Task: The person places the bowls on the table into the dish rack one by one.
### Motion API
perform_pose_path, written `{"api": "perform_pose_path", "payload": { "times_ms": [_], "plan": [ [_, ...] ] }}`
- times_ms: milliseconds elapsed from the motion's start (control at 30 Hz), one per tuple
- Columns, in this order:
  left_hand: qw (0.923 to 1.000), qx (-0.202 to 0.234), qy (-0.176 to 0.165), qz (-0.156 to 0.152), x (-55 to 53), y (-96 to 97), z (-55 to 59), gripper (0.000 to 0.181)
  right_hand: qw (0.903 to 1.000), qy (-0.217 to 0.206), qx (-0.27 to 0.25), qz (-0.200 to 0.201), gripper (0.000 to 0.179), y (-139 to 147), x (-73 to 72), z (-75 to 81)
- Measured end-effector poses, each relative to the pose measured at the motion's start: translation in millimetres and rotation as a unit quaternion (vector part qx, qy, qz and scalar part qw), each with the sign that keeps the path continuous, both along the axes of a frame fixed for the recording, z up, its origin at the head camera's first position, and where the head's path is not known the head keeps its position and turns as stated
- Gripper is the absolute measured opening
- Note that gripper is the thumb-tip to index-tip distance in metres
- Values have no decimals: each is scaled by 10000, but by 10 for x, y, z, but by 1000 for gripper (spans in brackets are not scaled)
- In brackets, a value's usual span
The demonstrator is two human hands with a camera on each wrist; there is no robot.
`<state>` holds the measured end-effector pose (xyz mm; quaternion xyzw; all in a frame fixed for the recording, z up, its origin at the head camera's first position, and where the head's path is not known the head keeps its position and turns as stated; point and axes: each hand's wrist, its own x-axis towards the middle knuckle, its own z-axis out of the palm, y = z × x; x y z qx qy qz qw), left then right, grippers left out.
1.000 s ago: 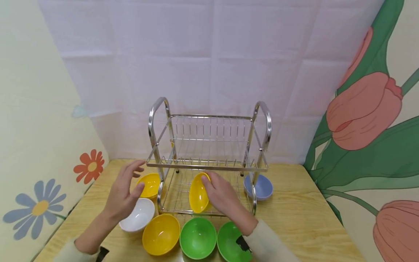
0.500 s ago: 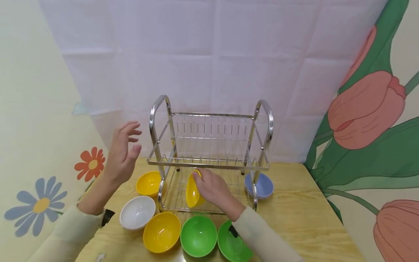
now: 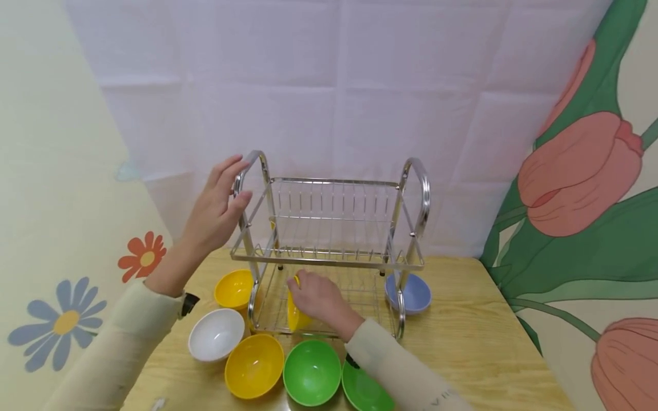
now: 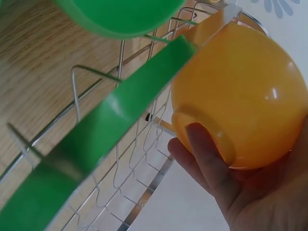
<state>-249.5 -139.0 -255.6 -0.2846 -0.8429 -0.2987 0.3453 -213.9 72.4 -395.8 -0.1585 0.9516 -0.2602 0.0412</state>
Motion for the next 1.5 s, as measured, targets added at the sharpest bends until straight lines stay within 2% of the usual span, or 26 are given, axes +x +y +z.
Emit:
{"api": "perform_pose_path", "payload": {
  "times_ms": [233,400,633,800,900,1033,1300,1500],
  "plan": [
    [9984,-383,-417,86,-129,75,95,62,9997,-40,220,-11,59,-78,-29,-45],
    [9951,-612,-718,291,-167,128,147,64,9988,-54,477,-52,62,-123,-58,-51],
    [9920,-610,-910,627,-205,170,240,62,9982,-276,521,-114,69,-199,-95,-45],
    [9863,-692,-1283,775,-252,195,313,63,9973,-269,667,-132,67,-278,-132,-65],
    [9828,-794,-1392,917,-271,193,333,65,9966,-237,768,-184,67,-335,-143,-86],
    [9814,-825,-1363,1067,-276,184,329,65,9967,-280,734,-194,65,-393,-157,-118],
    [9886,-567,-966,1010,-289,196,260,59,9972,-288,647,-251,59,-428,-203,-187],
    [9920,-399,-675,992,-304,217,227,56,9968,-266,693,-301,76,-425,-205,-197]
  ]
}}
